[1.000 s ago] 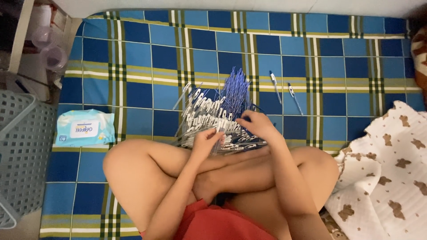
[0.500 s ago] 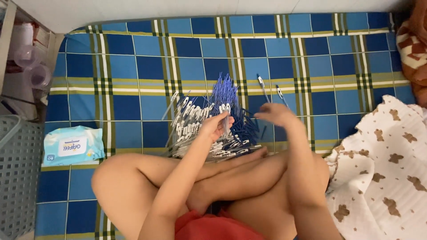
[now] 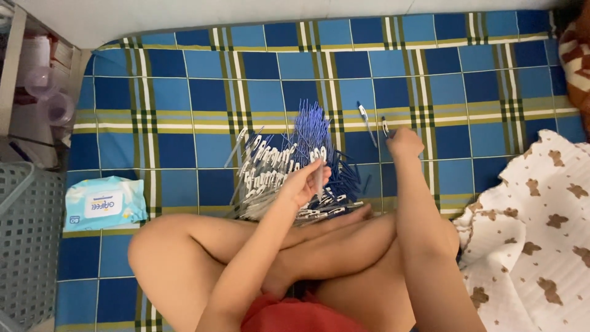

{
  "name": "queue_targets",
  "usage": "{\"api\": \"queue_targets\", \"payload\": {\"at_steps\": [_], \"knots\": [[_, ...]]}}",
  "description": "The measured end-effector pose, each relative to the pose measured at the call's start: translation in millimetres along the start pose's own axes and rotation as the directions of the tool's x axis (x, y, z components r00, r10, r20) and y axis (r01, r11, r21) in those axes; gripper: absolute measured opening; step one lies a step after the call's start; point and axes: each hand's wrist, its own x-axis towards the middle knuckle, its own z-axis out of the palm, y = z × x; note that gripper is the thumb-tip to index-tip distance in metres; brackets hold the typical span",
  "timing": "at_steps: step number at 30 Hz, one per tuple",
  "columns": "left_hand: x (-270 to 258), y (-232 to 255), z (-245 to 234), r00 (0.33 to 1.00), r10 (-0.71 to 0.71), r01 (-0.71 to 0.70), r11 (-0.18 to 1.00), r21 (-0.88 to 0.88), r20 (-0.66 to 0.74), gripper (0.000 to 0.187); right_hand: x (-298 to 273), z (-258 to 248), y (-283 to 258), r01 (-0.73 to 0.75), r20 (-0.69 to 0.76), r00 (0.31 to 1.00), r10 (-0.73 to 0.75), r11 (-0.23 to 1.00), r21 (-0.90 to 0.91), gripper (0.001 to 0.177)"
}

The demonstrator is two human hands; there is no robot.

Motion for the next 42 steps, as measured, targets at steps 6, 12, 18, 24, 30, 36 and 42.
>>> {"api": "queue_targets", "payload": {"at_steps": [6, 12, 18, 24, 30, 36, 42], "knots": [[-74, 11, -11, 0.969, 0.239, -0.191, 0.882, 0.432, -0.059, 0.027, -30, -9, -32, 0.223, -0.124, 0.972, -0.199, 0.949, 0.223, 0.025], [-80, -3, -84, 0.749, 0.603, -0.136, -0.267, 0.954, 0.275, 0.026, -43, 9, -41, 0.216, -0.066, 0.975, -0.21, 0.972, 0.09, 0.029], [-49, -15, -122, 0.589, 0.666, -0.073, -0.52, 0.851, 0.458, 0.025, -68, -4, -51, 0.219, 0.056, 0.971, -0.231, 0.962, 0.164, 0.03], [-76, -2, -94, 0.522, 0.716, -0.185, -0.435, 0.881, 0.463, 0.028, -121, -33, -82, 0.377, 0.19, 0.851, -0.49, 0.821, 0.429, 0.034], [-107, 19, -66, 0.527, 0.735, -0.455, -0.182, 0.872, 0.428, 0.041, -210, -33, -108, 0.394, 0.137, 0.678, -0.722, 0.515, 0.761, 0.026], [-72, 9, -85, 0.769, 0.637, -0.557, 0.628, 0.543, 0.053, 0.023, -249, -10, -129, 0.363, 0.145, 0.582, -0.8, 0.415, 0.834, 0.017], [-96, 22, -60, 0.793, 0.61, -0.529, 0.682, 0.505, 0.007, 0.016, -248, -7, -132, 0.318, 0.133, 0.61, -0.781, 0.395, 0.862, 0.015]]}}
